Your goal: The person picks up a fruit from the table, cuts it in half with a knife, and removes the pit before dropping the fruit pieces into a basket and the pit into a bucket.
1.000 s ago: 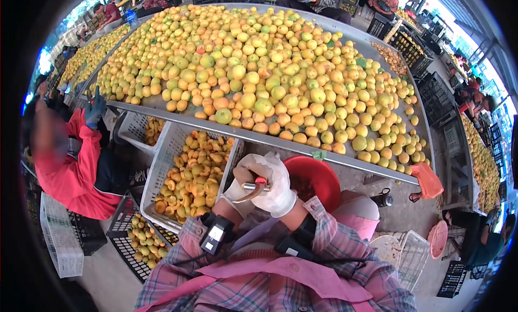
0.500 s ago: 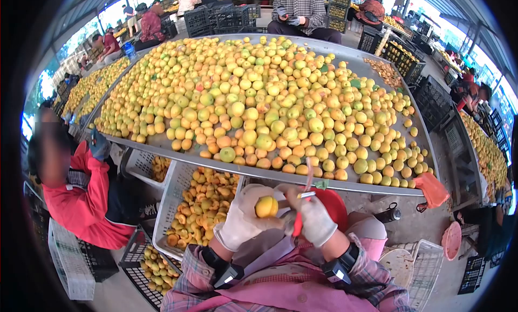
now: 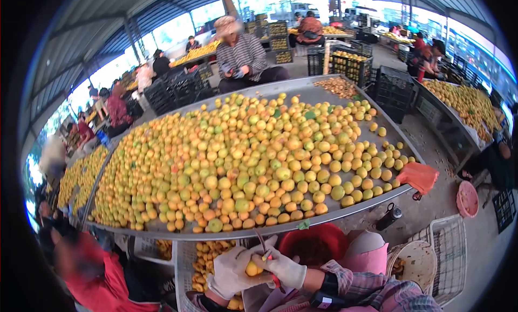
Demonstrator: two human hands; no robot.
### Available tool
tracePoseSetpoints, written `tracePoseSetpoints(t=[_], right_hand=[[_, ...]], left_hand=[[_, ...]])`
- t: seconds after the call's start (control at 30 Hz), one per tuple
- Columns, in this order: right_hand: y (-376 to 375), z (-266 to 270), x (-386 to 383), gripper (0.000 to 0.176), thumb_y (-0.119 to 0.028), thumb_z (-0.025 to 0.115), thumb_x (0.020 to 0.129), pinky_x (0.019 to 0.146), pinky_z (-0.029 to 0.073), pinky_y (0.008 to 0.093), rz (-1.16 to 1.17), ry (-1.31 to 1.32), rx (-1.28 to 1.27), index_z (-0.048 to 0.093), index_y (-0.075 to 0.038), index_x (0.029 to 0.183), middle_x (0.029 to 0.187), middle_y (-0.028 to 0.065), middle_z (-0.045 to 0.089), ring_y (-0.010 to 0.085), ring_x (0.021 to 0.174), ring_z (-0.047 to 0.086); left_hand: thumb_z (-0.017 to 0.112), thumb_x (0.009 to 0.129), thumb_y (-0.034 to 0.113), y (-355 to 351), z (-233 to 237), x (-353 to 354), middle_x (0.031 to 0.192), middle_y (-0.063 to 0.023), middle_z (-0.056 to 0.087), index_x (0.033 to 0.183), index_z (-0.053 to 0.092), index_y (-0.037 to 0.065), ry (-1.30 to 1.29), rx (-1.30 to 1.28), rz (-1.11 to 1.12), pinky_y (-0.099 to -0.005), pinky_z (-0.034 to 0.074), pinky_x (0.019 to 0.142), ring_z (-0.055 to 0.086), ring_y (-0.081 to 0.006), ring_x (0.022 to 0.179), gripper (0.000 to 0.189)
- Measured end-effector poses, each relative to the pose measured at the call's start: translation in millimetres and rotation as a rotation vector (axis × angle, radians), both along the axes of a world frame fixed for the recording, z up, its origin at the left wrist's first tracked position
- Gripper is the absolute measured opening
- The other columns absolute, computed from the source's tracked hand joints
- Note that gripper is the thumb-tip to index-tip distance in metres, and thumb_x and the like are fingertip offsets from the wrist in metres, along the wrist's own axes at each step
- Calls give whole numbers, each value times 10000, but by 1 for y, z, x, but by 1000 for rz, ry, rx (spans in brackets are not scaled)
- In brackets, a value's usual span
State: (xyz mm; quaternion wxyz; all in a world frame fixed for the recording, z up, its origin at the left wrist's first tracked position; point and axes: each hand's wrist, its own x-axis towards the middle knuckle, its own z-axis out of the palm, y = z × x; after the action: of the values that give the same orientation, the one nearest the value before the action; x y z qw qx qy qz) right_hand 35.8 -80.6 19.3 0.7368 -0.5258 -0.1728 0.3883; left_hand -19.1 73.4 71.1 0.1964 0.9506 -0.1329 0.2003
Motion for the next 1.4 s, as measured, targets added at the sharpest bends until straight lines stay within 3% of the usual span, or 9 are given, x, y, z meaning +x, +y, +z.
tracePoseSetpoints(t=[0.2,0.27,0.47,0.5,0.67,0.73,0.8,0.93,1.4], right_hand=[[-3,-22,2,351,-415,527,976,386,304,219,124,148,83,567,-108,811,524,-24,461,79,400,421],[-6,-20,2,398,-379,543,971,393,353,204,166,253,121,495,-78,1228,668,20,568,86,442,482],[-11,-16,6,303,-183,526,943,479,423,248,116,296,23,540,-13,1192,798,62,521,116,605,549],[-12,-30,9,404,-129,537,888,557,464,267,121,-552,-70,498,2,1269,847,92,560,144,742,586],[-19,-24,10,349,-102,470,920,596,473,252,-192,-823,84,507,20,1246,947,108,618,153,791,598],[-27,-8,13,310,-257,390,1002,489,409,277,-15,534,304,548,-33,1145,788,78,594,177,585,540],[-32,-3,18,391,-350,359,1011,444,372,281,-19,117,213,543,-43,1169,800,97,604,172,517,501],[-37,-2,31,318,-322,416,1010,505,445,265,-180,664,368,552,-69,1146,899,119,652,166,630,597],[-38,-23,26,408,-49,569,902,494,517,306,-308,450,144,482,-37,1300,972,131,658,227,672,669]], left_hand=[[845,556,524,4,-14,10,752,-64,620,858,673,85,-41,59,-110,-329,518,537,623,-233,630,560],[851,556,493,-2,-7,11,780,-54,635,880,681,83,-17,6,-115,-335,528,560,629,-238,677,549],[862,484,311,-15,-4,14,766,-90,615,816,654,49,-87,-107,-69,-384,523,626,620,-310,709,471],[859,496,312,-18,-5,16,763,-92,614,816,652,44,-117,-114,-58,-387,517,619,610,-314,710,466],[857,549,228,-26,-21,16,795,-92,575,891,595,72,-152,-250,-34,-397,502,639,593,-304,728,458],[844,637,278,-34,-27,19,791,-64,602,815,639,77,-168,-385,155,-383,501,709,590,-271,745,338],[827,648,207,-37,-36,13,926,-101,616,973,613,64,-166,-513,124,-413,499,738,594,-309,884,414],[814,658,170,-20,-59,1,934,-136,636,1057,596,39,-261,-368,246,-426,510,747,607,-356,881,474],[723,811,316,77,-163,-86,1068,-197,627,1246,531,-38,210,-257,914,-415,528,805,637,-371,920,593]])
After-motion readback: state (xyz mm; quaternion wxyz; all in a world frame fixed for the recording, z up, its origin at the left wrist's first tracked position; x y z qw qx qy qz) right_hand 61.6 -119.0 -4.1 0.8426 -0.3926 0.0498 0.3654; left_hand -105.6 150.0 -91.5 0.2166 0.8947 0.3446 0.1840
